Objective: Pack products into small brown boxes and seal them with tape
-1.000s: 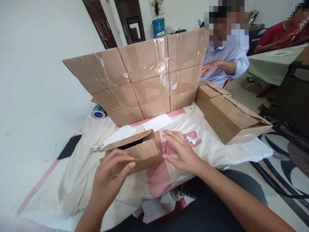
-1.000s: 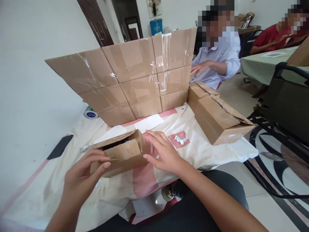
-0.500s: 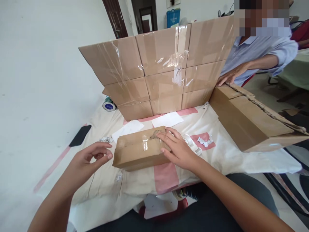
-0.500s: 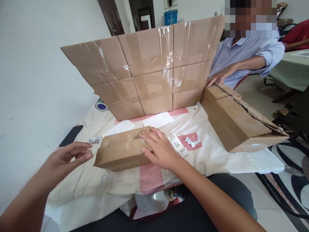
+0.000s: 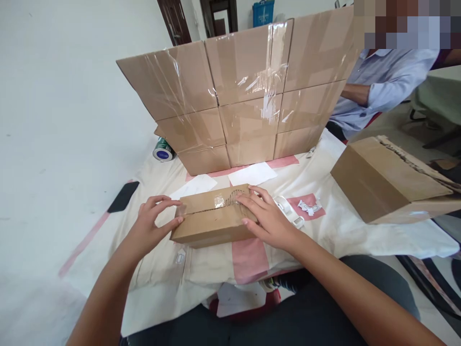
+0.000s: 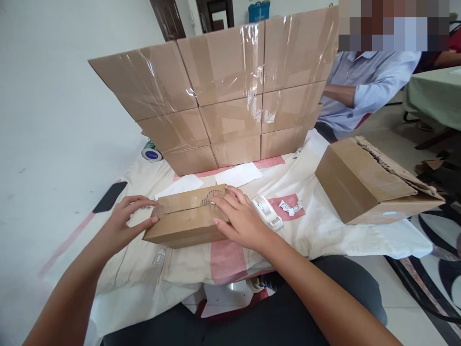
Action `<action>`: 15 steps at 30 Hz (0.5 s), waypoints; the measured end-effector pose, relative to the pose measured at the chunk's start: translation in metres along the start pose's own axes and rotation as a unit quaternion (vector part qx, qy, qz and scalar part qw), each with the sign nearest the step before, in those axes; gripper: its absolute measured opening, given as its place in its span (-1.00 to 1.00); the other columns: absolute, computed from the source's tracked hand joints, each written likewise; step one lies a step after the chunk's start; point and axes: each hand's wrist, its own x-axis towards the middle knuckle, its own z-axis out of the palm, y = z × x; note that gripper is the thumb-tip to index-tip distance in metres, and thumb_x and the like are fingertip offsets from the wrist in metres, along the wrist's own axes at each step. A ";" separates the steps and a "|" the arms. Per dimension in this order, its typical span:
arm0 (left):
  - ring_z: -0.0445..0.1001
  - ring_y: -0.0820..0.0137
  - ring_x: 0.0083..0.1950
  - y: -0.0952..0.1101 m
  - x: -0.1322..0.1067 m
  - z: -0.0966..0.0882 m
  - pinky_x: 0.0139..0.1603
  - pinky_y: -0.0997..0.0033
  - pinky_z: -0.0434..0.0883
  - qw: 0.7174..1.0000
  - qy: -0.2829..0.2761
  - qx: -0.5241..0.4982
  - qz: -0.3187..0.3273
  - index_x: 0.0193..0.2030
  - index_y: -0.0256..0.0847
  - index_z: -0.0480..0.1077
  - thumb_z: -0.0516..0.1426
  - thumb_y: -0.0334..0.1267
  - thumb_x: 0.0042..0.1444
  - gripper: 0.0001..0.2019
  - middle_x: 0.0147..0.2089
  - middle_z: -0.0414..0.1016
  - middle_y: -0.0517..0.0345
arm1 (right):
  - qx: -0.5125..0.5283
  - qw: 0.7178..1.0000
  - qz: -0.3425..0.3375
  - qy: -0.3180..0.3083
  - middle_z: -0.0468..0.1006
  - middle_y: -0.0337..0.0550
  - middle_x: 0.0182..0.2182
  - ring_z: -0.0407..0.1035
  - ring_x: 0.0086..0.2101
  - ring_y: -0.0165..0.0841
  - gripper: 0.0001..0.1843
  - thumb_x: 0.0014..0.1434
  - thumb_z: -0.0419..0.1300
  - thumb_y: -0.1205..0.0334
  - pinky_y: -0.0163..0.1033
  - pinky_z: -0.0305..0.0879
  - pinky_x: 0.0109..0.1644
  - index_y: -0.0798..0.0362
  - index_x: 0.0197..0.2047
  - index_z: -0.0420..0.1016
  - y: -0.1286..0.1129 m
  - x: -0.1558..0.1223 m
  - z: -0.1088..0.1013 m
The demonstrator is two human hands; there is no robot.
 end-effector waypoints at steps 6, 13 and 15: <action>0.44 0.03 0.18 0.003 0.014 -0.001 0.10 0.07 0.45 0.983 -0.098 -0.107 -0.110 0.40 0.09 0.26 0.23 0.28 0.03 -0.19 0.30 0.42 -0.05 | -0.003 1.000 -0.001 0.005 0.43 0.00 0.23 0.01 0.33 0.02 -0.48 0.42 0.07 0.09 0.23 0.18 0.36 -0.04 0.39 0.25 0.001 0.001 0.001; 0.52 0.18 0.03 0.006 0.029 0.018 -0.06 0.32 0.46 0.954 -0.075 -0.244 -0.161 0.06 -0.08 0.41 0.23 0.27 0.06 -0.42 0.06 0.54 0.02 | -0.014 1.000 0.010 0.004 0.43 0.02 0.25 -0.01 0.35 0.05 -0.47 0.41 0.08 0.04 0.25 0.21 0.34 -0.01 0.38 0.28 0.000 0.000 0.004; 0.52 0.18 0.04 0.004 0.027 0.013 -0.05 0.32 0.47 0.951 -0.123 -0.245 -0.145 0.06 -0.05 0.40 0.26 0.23 0.06 -0.46 0.07 0.53 0.05 | -0.011 1.000 0.019 0.003 0.41 0.04 0.27 -0.01 0.36 0.05 -0.47 0.41 0.08 0.03 0.27 0.21 0.34 -0.01 0.38 0.27 -0.001 0.000 0.003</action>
